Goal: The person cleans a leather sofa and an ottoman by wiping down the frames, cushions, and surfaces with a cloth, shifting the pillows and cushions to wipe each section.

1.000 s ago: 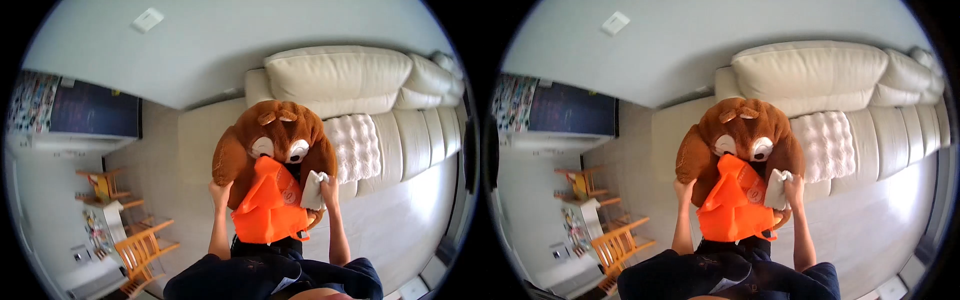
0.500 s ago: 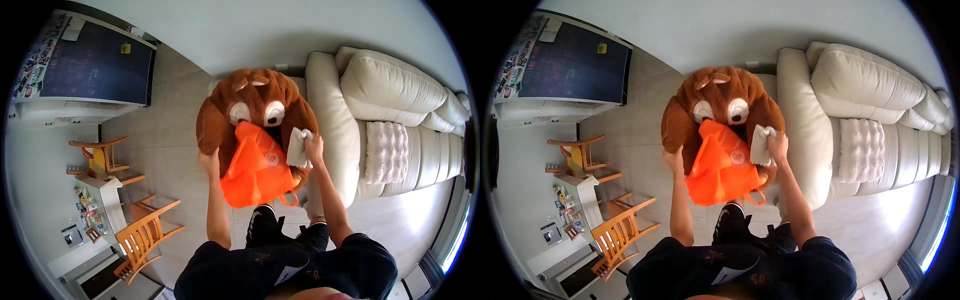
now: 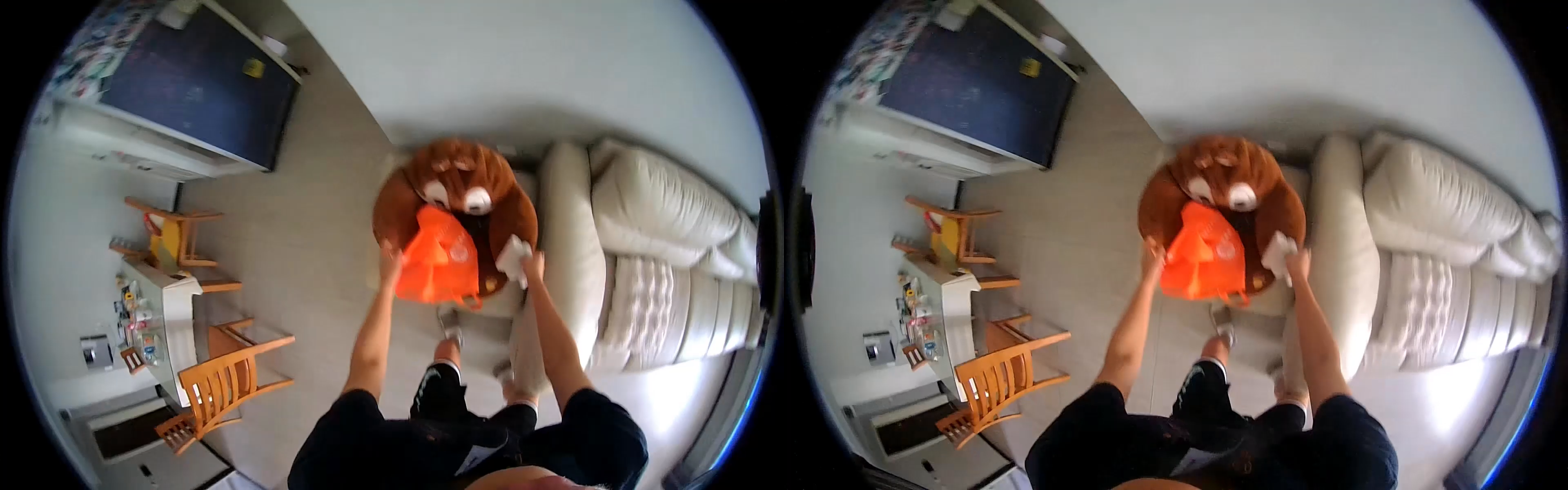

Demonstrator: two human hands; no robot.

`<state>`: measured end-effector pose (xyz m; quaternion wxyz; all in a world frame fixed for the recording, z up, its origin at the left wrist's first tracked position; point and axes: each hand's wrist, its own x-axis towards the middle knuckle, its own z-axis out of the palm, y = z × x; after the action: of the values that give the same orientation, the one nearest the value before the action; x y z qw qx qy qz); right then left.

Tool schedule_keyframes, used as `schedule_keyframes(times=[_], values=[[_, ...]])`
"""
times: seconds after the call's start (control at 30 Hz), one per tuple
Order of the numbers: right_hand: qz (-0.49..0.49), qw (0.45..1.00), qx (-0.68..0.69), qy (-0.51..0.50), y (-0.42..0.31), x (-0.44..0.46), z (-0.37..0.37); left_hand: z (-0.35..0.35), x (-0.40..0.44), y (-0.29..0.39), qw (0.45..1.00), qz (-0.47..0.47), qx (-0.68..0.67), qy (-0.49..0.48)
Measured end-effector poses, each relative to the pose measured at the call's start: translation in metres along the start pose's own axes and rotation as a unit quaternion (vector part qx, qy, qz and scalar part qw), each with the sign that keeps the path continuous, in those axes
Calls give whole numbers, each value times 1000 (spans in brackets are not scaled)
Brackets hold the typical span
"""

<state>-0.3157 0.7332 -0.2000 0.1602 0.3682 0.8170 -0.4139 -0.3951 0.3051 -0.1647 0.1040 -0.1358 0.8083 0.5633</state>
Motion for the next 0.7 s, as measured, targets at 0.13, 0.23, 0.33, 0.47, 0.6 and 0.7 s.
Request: schedule_keyframes(times=[0.13, 0.23, 0.33, 0.47, 0.6, 0.7], values=[[-46, 969, 229, -77, 78, -36, 31, 11, -112, -19, 973, -220, 32, -56], [-56, 952, 211, -216, 29, -136, -5, 38, -221, 85, 983, -128, -91, -92], [16, 815, 378, -439, -36, -231, -62, 65, -290, 100, 949, -89, -254, -166], [-109, 774, 290, -552, -81, -307, -145, 79, -370, 175, 902, -70, -382, -188], [-450, 798, 68, -394, -127, -364, -283, 86, -471, 259, 946, -49, -318, -28], [-626, 757, 137, -129, -139, -449, -402, 104, -513, 270, 913, 7, -398, 91]])
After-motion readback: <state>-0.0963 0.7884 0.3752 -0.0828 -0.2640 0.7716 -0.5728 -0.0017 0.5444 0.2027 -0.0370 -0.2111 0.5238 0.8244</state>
